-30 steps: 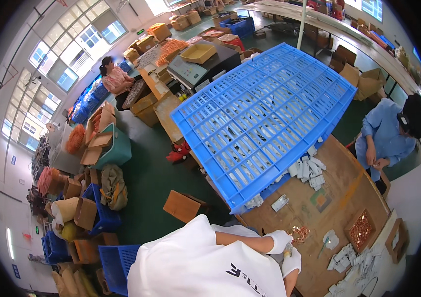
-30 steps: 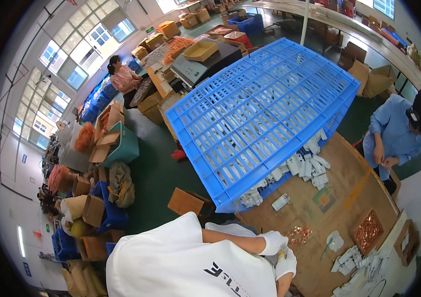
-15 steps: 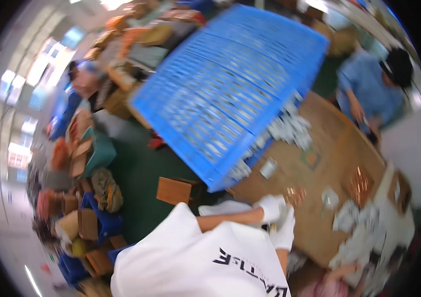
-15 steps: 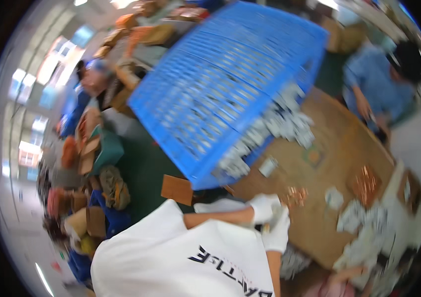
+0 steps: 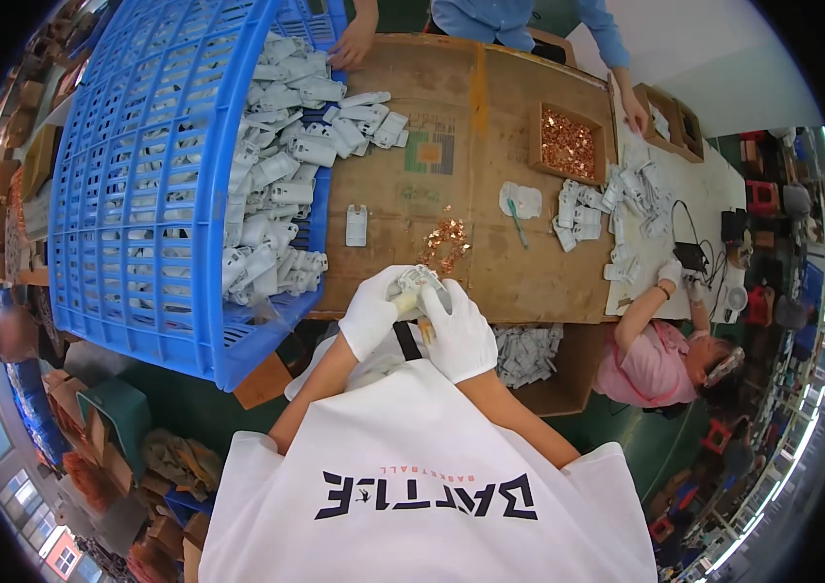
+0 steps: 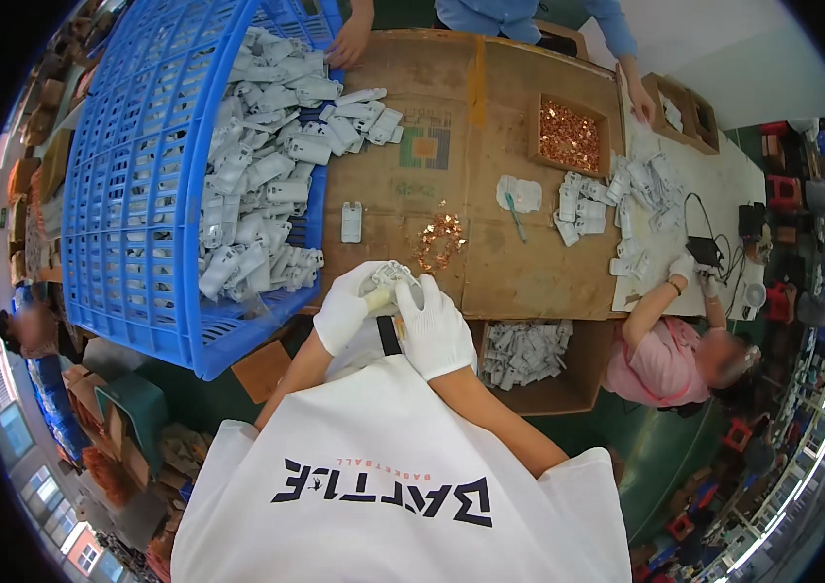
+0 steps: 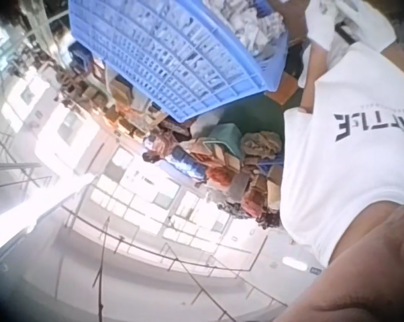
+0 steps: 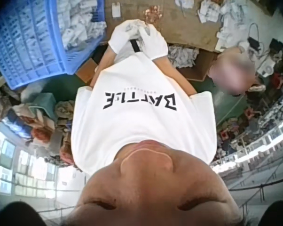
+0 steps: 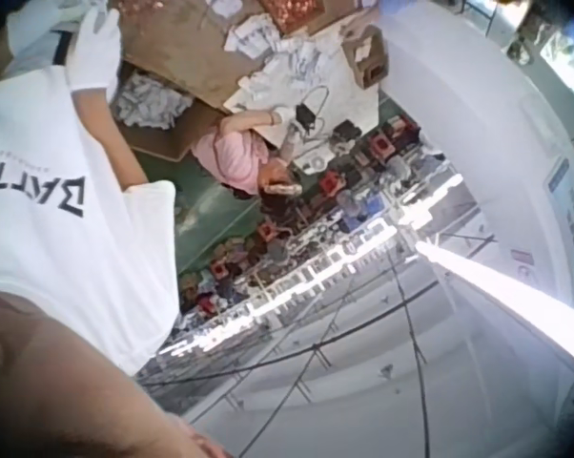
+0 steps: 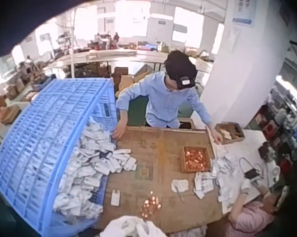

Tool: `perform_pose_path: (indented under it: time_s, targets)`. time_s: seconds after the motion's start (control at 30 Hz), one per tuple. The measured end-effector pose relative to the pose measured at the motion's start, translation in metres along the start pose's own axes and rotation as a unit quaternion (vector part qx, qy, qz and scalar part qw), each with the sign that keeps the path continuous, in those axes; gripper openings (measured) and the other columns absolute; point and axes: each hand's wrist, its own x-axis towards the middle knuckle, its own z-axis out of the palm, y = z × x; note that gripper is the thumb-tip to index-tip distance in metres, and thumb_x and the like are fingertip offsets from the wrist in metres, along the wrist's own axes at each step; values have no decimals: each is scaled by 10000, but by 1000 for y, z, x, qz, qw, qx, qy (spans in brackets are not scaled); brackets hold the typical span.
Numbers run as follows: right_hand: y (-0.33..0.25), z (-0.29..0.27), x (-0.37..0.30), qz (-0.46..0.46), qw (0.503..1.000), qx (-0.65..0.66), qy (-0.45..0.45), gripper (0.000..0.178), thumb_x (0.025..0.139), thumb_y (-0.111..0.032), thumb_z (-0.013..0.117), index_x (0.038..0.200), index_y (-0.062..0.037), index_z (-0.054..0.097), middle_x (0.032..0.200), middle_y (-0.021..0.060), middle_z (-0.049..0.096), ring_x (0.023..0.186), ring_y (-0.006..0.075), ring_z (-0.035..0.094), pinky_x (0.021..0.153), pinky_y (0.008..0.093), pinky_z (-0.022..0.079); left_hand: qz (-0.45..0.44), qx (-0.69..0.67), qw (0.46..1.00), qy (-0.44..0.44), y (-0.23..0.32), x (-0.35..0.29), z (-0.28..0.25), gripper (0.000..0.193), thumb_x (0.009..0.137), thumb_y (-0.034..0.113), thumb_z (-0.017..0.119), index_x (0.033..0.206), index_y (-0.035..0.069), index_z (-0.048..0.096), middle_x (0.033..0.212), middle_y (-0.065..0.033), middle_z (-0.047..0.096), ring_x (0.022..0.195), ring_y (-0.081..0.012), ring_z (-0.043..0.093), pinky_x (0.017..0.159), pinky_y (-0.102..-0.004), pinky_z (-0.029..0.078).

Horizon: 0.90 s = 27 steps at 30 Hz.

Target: The person picks up a plastic housing and a metal contact, inserts the contact into the housing by hand, and places the assembled unit into a cardboard box, repeating the process.

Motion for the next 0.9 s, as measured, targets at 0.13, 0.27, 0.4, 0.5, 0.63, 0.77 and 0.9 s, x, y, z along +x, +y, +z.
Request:
perform_pose_path:
  time_s: [0.13,0.27,0.4,0.5,0.63,0.77,0.9]
  targets:
    - [2,3,7,13,1000,16,17,598,749,-213,693,1308,-163,488,1320,158,474,917,333,609,721,430,529,6,18,1000,6,8,5,6,334,883,23,572,1215,-12,567,1120,-81,648,1016,-137,609,882,-272,491]
    - [-7,0,17,31,999,30,-13,636,740,-243,700,1330,-166,475,1302,151,489,891,336,624,696,438,537,43,58,996,50,4,6,-3,297,869,23,579,1164,8,610,1043,-102,679,950,-166,643,829,-292,513]
    - [-8,10,18,20,999,37,-18,679,715,-260,711,1337,-152,460,1199,142,516,923,361,616,678,443,538,105,177,971,125,-16,9,-4,226,809,100,628,1028,58,667,971,-138,693,896,-242,672,794,-342,525]
    - [-11,1,18,86,991,53,-91,650,730,-211,693,1328,-167,441,1153,167,520,914,379,612,722,478,523,62,165,975,138,-7,8,13,193,829,65,604,1003,30,679,978,-123,694,927,-237,664,829,-329,518]
    - [1,14,9,72,992,72,-79,606,774,-275,673,1332,-216,444,1169,187,513,959,414,589,750,497,508,12,176,977,122,-3,0,20,244,838,49,566,1048,49,690,1014,-94,709,963,-186,673,848,-311,522]
    - [7,14,2,92,989,108,-38,649,818,-243,653,1410,-158,402,1236,179,504,1049,402,567,825,469,499,43,116,990,72,16,-8,24,294,836,45,554,1090,92,693,1029,-99,707,984,-211,663,889,-321,488]
    - [3,11,10,86,988,121,-36,604,810,-180,647,1380,-152,450,1204,172,535,1052,384,580,848,450,498,55,115,988,83,5,2,20,295,864,114,546,1135,77,657,1077,-113,687,1006,-203,641,869,-317,477]
